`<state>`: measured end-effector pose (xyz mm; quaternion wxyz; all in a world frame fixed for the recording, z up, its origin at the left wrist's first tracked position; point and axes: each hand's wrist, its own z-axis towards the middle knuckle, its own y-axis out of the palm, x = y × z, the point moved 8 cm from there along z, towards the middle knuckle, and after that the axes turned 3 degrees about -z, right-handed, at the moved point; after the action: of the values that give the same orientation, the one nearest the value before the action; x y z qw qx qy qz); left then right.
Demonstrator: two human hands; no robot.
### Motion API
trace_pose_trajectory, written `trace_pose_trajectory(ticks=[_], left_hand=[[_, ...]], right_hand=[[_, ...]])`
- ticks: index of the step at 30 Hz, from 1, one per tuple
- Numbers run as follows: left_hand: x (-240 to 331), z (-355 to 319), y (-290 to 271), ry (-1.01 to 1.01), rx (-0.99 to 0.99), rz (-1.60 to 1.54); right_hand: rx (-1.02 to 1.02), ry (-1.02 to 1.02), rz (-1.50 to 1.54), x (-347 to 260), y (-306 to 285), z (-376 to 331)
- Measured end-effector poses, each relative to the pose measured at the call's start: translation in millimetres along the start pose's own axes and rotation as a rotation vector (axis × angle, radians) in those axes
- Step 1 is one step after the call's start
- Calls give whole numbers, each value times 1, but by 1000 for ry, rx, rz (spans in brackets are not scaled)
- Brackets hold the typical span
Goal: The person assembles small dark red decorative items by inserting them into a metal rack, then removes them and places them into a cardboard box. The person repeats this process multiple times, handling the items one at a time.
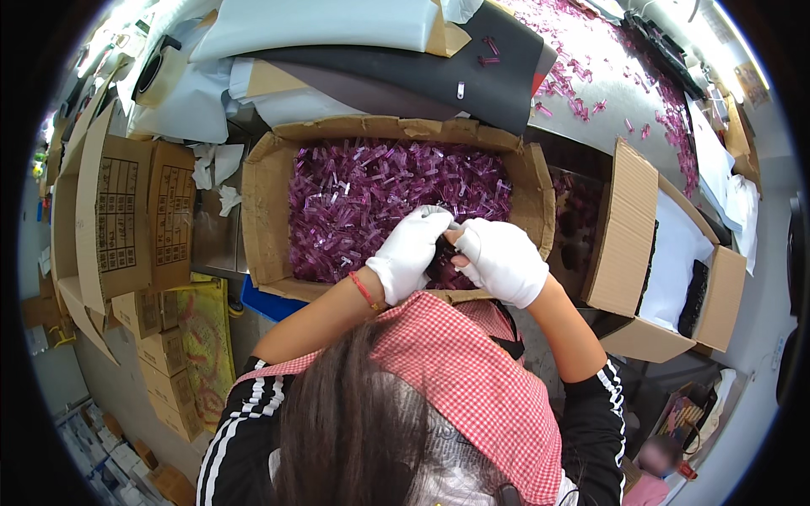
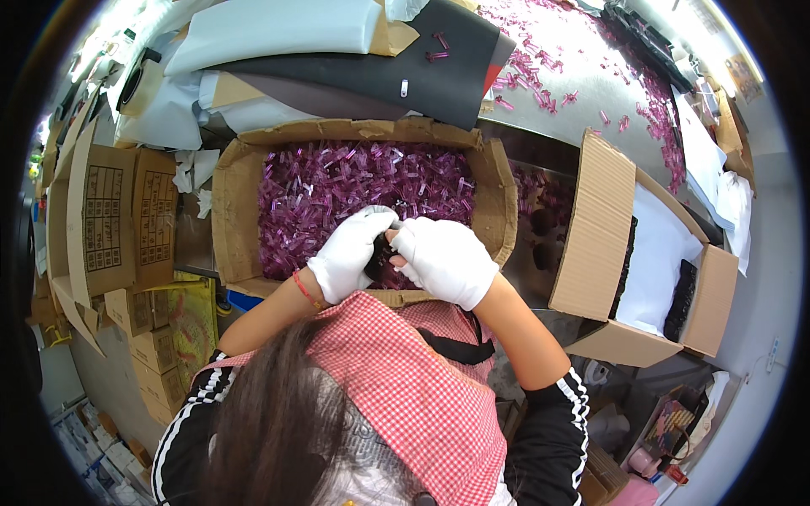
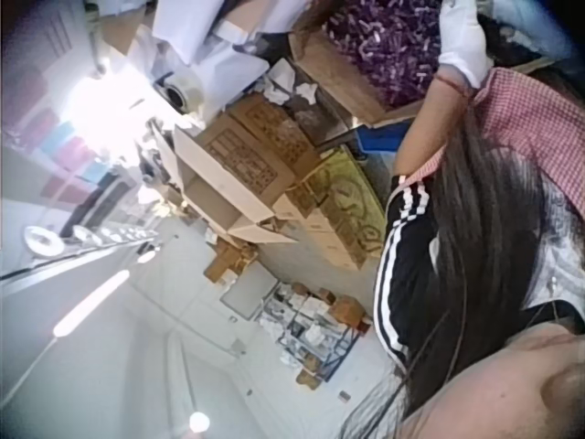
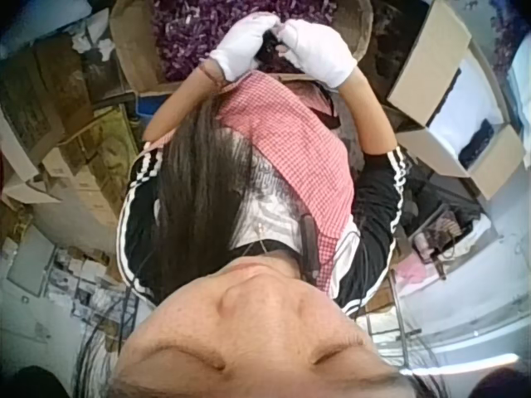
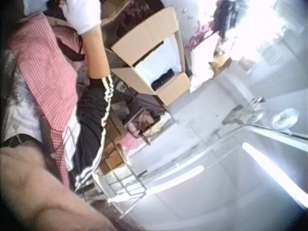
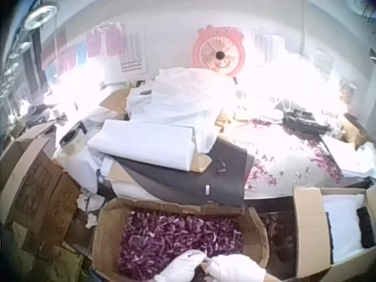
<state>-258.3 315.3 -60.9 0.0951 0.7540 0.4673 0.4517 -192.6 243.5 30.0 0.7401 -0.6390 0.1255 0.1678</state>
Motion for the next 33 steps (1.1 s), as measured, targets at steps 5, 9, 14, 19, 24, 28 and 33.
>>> trace_pose_trajectory(ticks=[5, 9, 14, 19, 24, 28, 33], left_hand=[[-5, 0, 6, -5, -88, 24], [-3, -10, 19, -16, -156, 32], [6, -5, 15, 114, -81, 101], [14, 0, 10, 273, 36, 3], [50, -4, 0, 741, 201, 195], [32, 2, -8, 314, 38, -345], [10, 1, 3, 77, 14, -556]], right_hand=[[92, -42, 5, -5, -3, -2], [150, 94, 405, 18, 5, -10], [36, 591, 976, 46, 24, -25], [184, 249, 123, 9, 0, -8], [100, 720, 1118, -2, 22, -21], [242, 647, 310, 27, -11, -22], [219, 461, 182, 16, -16, -9]])
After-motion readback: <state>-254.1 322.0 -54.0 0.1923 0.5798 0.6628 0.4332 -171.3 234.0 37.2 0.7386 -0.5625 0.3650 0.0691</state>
